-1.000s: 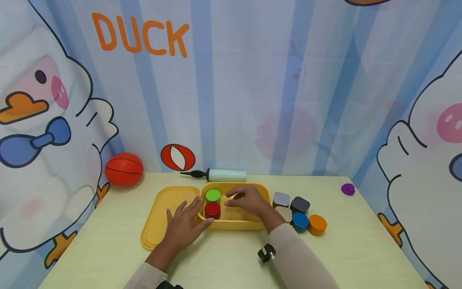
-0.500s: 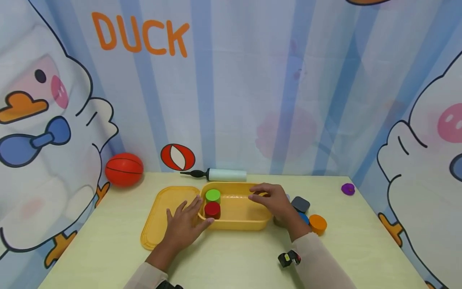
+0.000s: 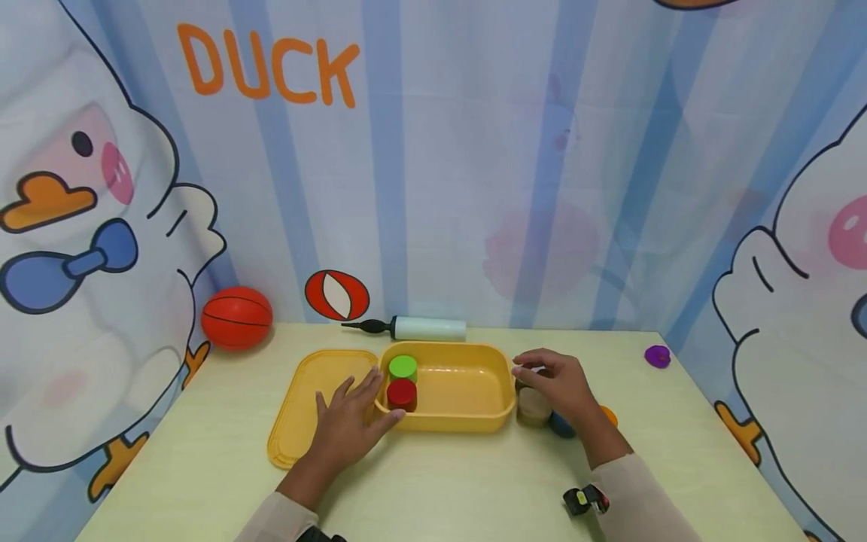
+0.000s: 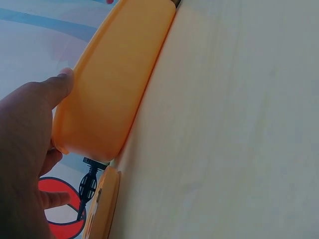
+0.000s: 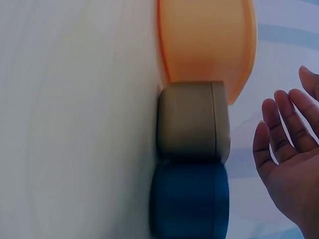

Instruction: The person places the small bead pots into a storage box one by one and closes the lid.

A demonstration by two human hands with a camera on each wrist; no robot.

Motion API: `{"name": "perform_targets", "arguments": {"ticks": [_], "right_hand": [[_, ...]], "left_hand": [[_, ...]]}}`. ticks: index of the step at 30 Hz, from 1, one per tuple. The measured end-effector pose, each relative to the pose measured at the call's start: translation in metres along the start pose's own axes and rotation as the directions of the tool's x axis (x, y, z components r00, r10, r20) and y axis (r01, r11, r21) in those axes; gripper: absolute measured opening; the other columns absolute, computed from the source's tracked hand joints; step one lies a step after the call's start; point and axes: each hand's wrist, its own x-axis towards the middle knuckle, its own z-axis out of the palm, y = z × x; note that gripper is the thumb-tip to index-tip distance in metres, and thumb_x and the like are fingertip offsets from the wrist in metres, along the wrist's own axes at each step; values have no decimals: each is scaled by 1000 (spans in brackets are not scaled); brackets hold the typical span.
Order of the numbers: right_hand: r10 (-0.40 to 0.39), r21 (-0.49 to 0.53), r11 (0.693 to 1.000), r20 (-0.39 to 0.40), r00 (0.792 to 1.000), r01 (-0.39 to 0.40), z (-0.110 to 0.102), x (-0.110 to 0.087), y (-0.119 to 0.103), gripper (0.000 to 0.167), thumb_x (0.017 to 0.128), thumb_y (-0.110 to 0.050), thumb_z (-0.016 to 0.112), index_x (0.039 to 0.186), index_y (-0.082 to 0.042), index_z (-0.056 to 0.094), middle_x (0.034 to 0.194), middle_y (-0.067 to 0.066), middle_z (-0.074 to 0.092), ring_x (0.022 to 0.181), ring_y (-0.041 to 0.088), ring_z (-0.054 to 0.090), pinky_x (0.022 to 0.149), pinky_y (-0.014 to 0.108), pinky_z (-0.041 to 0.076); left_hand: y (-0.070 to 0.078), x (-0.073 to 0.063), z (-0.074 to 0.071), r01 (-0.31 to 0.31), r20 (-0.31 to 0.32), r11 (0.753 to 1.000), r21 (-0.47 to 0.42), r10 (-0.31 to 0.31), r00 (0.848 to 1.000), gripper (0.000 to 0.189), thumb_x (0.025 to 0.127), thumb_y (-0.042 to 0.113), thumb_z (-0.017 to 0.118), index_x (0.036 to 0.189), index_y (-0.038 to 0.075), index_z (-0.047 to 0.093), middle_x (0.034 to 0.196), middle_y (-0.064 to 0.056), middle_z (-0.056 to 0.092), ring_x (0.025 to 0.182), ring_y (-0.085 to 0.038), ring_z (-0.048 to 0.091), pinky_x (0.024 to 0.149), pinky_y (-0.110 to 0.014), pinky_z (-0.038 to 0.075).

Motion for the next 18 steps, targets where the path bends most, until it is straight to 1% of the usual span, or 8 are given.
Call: {"name": "perform_targets", "arguments": {"ticks": [3, 6, 9, 12, 14, 18], "right_hand": [[-6, -8, 1000, -13, 1000, 5, -7, -7, 6, 24, 103, -19, 79, 121, -4, 81, 122, 20, 78, 97, 16, 76, 85, 21, 62], [-5, -25, 1000, -36, 999, 4, -13, -14, 11, 24, 102, -20, 79, 120, -4, 82, 124, 20, 79, 98, 7, 73, 85, 19, 61], [-6, -23, 1000, -62, 998, 5, -19, -19, 13, 23, 102, -17, 80, 119, -3, 82, 126, 21, 78, 96, 4, 71, 84, 18, 60], [-20, -36, 999, -76, 997, 18, -27, -24, 15, 22, 102, -15, 79, 120, -4, 82, 126, 22, 78, 97, 2, 69, 84, 18, 60], [-34, -60, 998, -84, 996, 29, -32, -28, 17, 22, 101, -14, 79, 120, -3, 82, 127, 21, 78, 99, -2, 67, 85, 19, 60], [-50, -140, 989, -92, 994, 37, -45, -35, 23, 22, 102, -14, 79, 120, -3, 82, 126, 19, 79, 107, -13, 61, 91, 19, 58]], "left_hand": [[0, 0, 0, 5, 4, 1000, 1, -5, 1000, 90, 99, 78, 59, 168, 23, 45, 178, 4, 37, 165, -46, 33, 122, -92, 3], [0, 0, 1, 8, 2, 1000, -6, -8, 1000, 89, 99, 77, 60, 168, 22, 45, 178, 4, 37, 165, -46, 33, 122, -92, 3], [0, -1, 1, 10, 2, 1000, -13, -10, 1000, 88, 99, 75, 62, 168, 22, 46, 178, 3, 37, 164, -47, 34, 122, -92, 3], [-1, -1, 1, 9, -1, 1000, -14, -9, 1000, 88, 99, 74, 61, 167, 21, 46, 178, 3, 37, 164, -47, 34, 121, -93, 3], [-1, -1, 1, 5, -8, 1000, -11, -5, 1000, 88, 99, 75, 61, 167, 21, 47, 178, 4, 38, 164, -47, 34, 121, -93, 4], [-1, 0, 1, -4, -9, 1000, -5, 3, 1000, 88, 99, 76, 59, 167, 21, 47, 178, 4, 37, 164, -47, 34, 121, -93, 4]]}}
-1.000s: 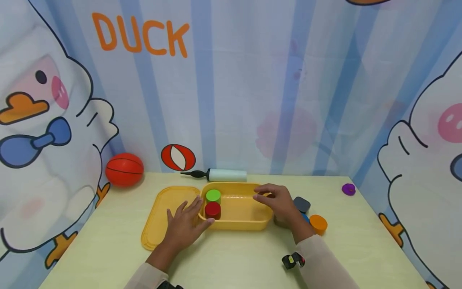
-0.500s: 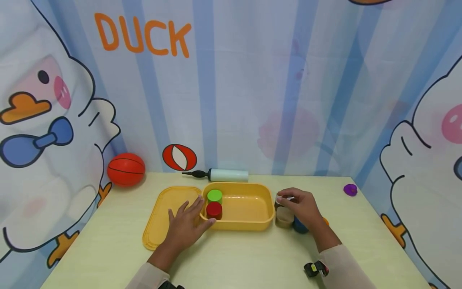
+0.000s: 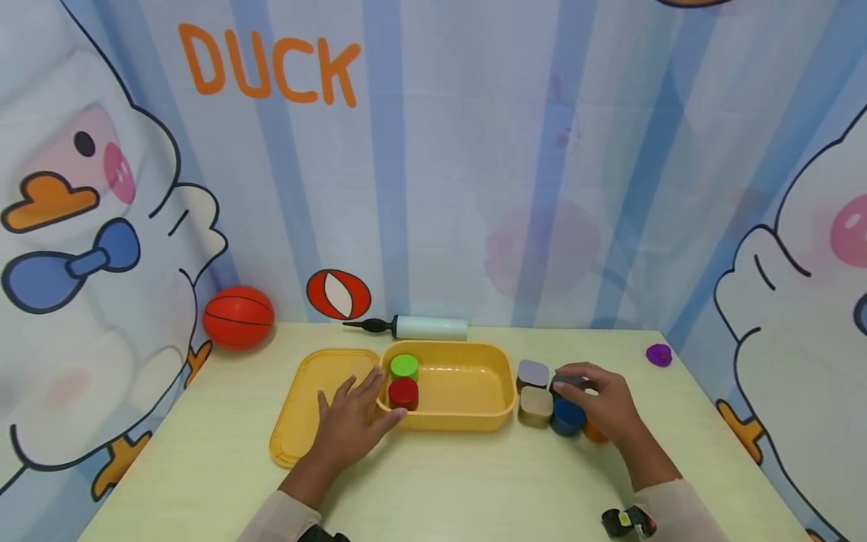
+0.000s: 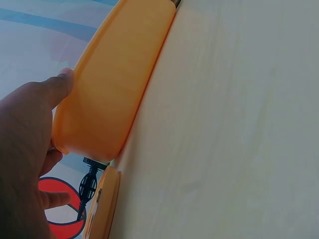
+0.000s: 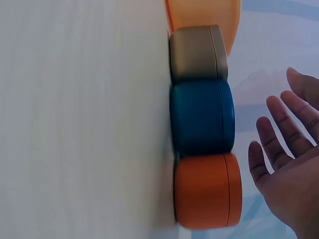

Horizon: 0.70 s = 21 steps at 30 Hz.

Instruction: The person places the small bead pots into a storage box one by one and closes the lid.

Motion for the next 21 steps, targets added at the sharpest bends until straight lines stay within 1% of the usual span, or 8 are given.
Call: {"name": "perform_targets", "arguments": {"ticks": [2, 5, 10, 15, 18, 21], "right_hand": [[1, -42, 999, -3, 1000, -1, -6, -4, 4, 22, 102, -15, 79, 121, -4, 82, 127, 18, 79, 109, -18, 58, 94, 17, 57], [6, -83, 997, -1, 1000, -6, -15, -9, 10, 25, 101, -16, 80, 124, -6, 82, 131, 17, 77, 112, -22, 54, 96, 15, 55], [29, -121, 992, 5, 1000, -28, -28, -15, 18, 32, 99, -17, 83, 129, -7, 79, 140, 16, 73, 114, -27, 48, 97, 18, 55], [43, -135, 990, 24, 999, -39, -37, -22, 24, 38, 98, -17, 84, 133, -6, 77, 142, 18, 71, 115, -28, 46, 94, 18, 57], [63, -128, 990, 36, 997, -58, -43, -27, 27, 39, 98, -19, 84, 134, -5, 76, 143, 19, 70, 116, -28, 47, 94, 17, 56], [100, -121, 988, 51, 994, -93, -47, -31, 33, 41, 100, -22, 83, 136, -4, 75, 145, 19, 69, 115, -29, 46, 94, 16, 56]], "left_hand": [[0, 0, 0, 0, 3, 1000, 1, 0, 1000, 89, 99, 77, 59, 167, 21, 47, 179, 4, 37, 164, -47, 34, 121, -93, 4], [0, 1, 1, 2, 3, 1000, 5, -2, 1000, 89, 99, 77, 59, 167, 21, 46, 179, 4, 37, 164, -47, 34, 121, -93, 4], [0, 1, 0, -4, -7, 1000, 16, 4, 1000, 87, 100, 75, 60, 167, 21, 47, 178, 4, 37, 163, -46, 36, 121, -93, 6], [0, 0, -1, -5, -3, 1000, 20, 5, 1000, 87, 100, 74, 61, 167, 21, 48, 178, 5, 37, 163, -47, 37, 121, -94, 7], [2, 0, -1, -6, 4, 1000, 18, 6, 1000, 87, 100, 75, 60, 167, 21, 47, 178, 4, 37, 163, -47, 37, 120, -94, 7], [3, 0, -2, -3, 6, 1000, 19, 3, 1000, 87, 100, 74, 61, 167, 21, 47, 178, 4, 38, 163, -47, 37, 120, -93, 6]]}}
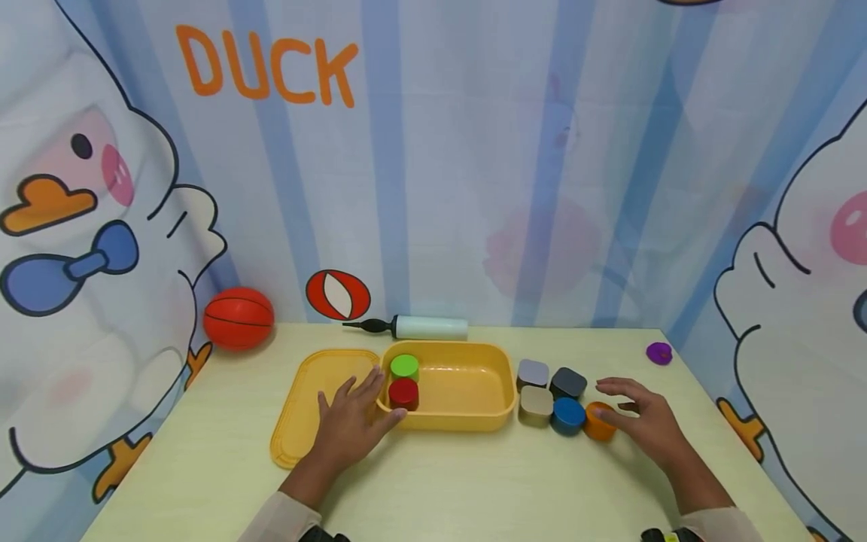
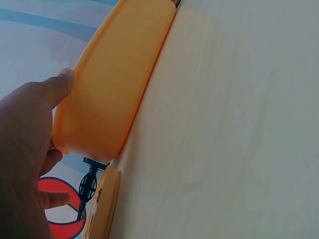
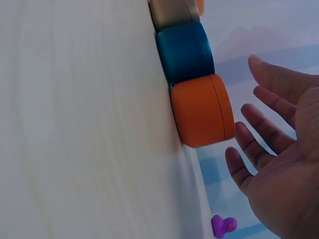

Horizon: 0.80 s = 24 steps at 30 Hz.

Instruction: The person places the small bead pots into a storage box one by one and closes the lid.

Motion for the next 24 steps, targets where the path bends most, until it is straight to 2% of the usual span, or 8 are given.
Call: {"name": "perform_targets", "arguments": {"ticks": [8, 13, 20, 24], "right_hand": [[81, 95, 992, 65, 995, -87, -5, -4, 18, 46, 100, -23, 82, 140, -3, 72, 150, 21, 67, 115, -26, 51, 94, 10, 55], [116, 138, 982, 93, 989, -128, -5, -4, 27, 48, 99, -18, 83, 142, -1, 71, 144, 17, 72, 111, -19, 60, 93, 13, 57], [118, 158, 978, 119, 986, -136, -4, -6, 29, 44, 98, -15, 83, 138, 1, 73, 142, 17, 74, 110, -17, 63, 93, 14, 58], [131, 164, 975, 131, 983, -152, -5, -7, 33, 45, 97, -14, 84, 138, 2, 74, 136, 8, 79, 108, -14, 67, 92, 14, 58]], "left_hand": [[-1, 1, 1, 10, 7, 1000, 13, -10, 1000, 87, 100, 75, 60, 167, 21, 46, 178, 3, 37, 163, -47, 36, 121, -93, 6], [-1, 1, 0, -2, -5, 1000, 15, 2, 1000, 88, 100, 76, 58, 167, 21, 46, 178, 3, 37, 163, -48, 36, 120, -93, 7], [-1, 1, -1, -6, -4, 1000, 2, 6, 1000, 88, 100, 75, 60, 168, 21, 46, 178, 3, 37, 163, -48, 36, 120, -94, 5], [-1, 0, 2, -5, -2, 1000, 2, 5, 1000, 88, 100, 75, 60, 168, 21, 45, 179, 4, 36, 163, -47, 36, 121, -93, 5]]}}
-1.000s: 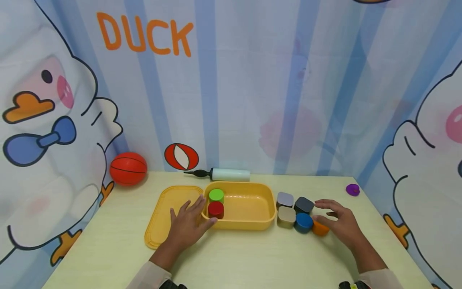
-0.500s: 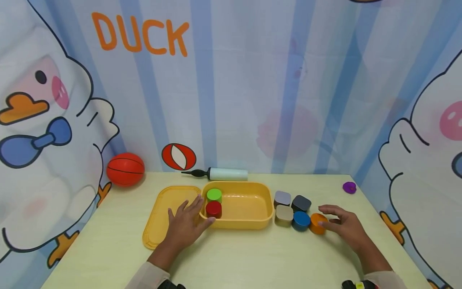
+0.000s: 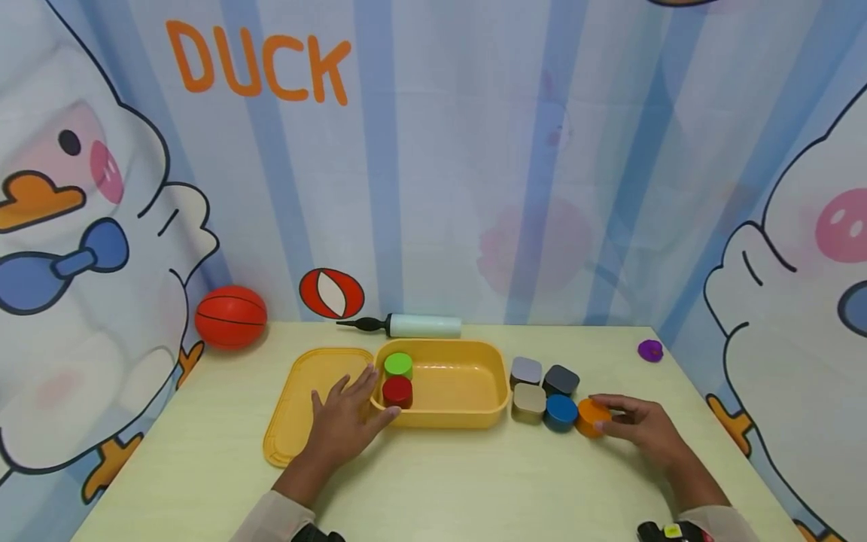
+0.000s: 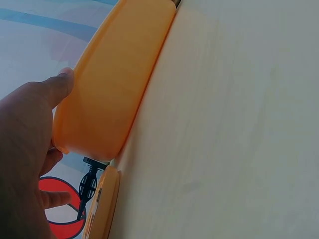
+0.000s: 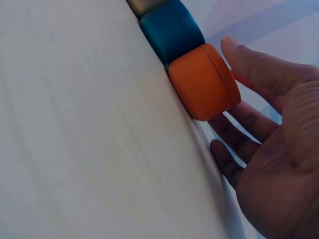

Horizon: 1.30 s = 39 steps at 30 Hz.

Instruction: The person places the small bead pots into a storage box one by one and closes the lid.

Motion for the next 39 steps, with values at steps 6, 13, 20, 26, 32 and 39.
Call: {"name": "perform_targets", "arguments": {"ticks": [6, 13, 20, 26, 32, 39], "right_hand": [[5, 26, 1000, 14, 1000, -5, -1, 1, 5, 47, 94, -13, 87, 136, 3, 74, 129, -9, 81, 107, -13, 68, 91, 14, 58], [-28, 33, 999, -2, 1000, 28, 0, 0, 6, 44, 94, -12, 86, 134, 3, 75, 136, 4, 79, 107, -13, 68, 91, 15, 59], [-43, 15, 999, -25, 999, 44, -2, 0, 7, 42, 96, -15, 85, 134, 1, 76, 138, 4, 78, 109, -15, 67, 91, 15, 60], [1, 6, 1000, -70, 998, 0, -5, 1, 5, 45, 97, -26, 86, 136, -5, 77, 141, 1, 77, 114, -21, 61, 96, 7, 52], [-3, -65, 998, -123, 992, -5, -10, 0, -4, 47, 99, -34, 84, 138, -9, 77, 143, 3, 76, 114, -26, 55, 96, 4, 47], [-91, -12, 996, -147, 985, 91, -12, 1, -16, 44, 100, -25, 82, 136, 0, 75, 132, -20, 77, 113, -23, 60, 91, 8, 56]], "left_hand": [[2, -1, -1, 6, 7, 1000, -9, -6, 1000, 88, 100, 75, 60, 168, 21, 45, 179, 3, 36, 163, -48, 35, 121, -93, 4], [4, -1, -3, 13, 1, 1000, -9, -13, 1000, 88, 100, 74, 61, 167, 20, 46, 178, 2, 37, 163, -48, 35, 121, -93, 5], [4, -1, -2, 15, 1, 1000, 1, -15, 1000, 88, 100, 74, 61, 168, 20, 45, 178, 3, 37, 163, -48, 36, 121, -93, 6], [1, -1, 0, 16, -8, 1000, -1, -16, 1000, 86, 99, 72, 64, 167, 21, 46, 178, 3, 38, 163, -48, 36, 121, -93, 6], [-1, 0, 3, -13, -25, 1000, -11, 13, 1000, 88, 99, 75, 61, 166, 20, 48, 177, 2, 40, 161, -49, 38, 119, -95, 8], [-1, 1, 2, -6, -23, 1000, -9, 5, 1000, 87, 100, 74, 62, 167, 20, 47, 178, 4, 38, 162, -48, 38, 120, -94, 7]]}}
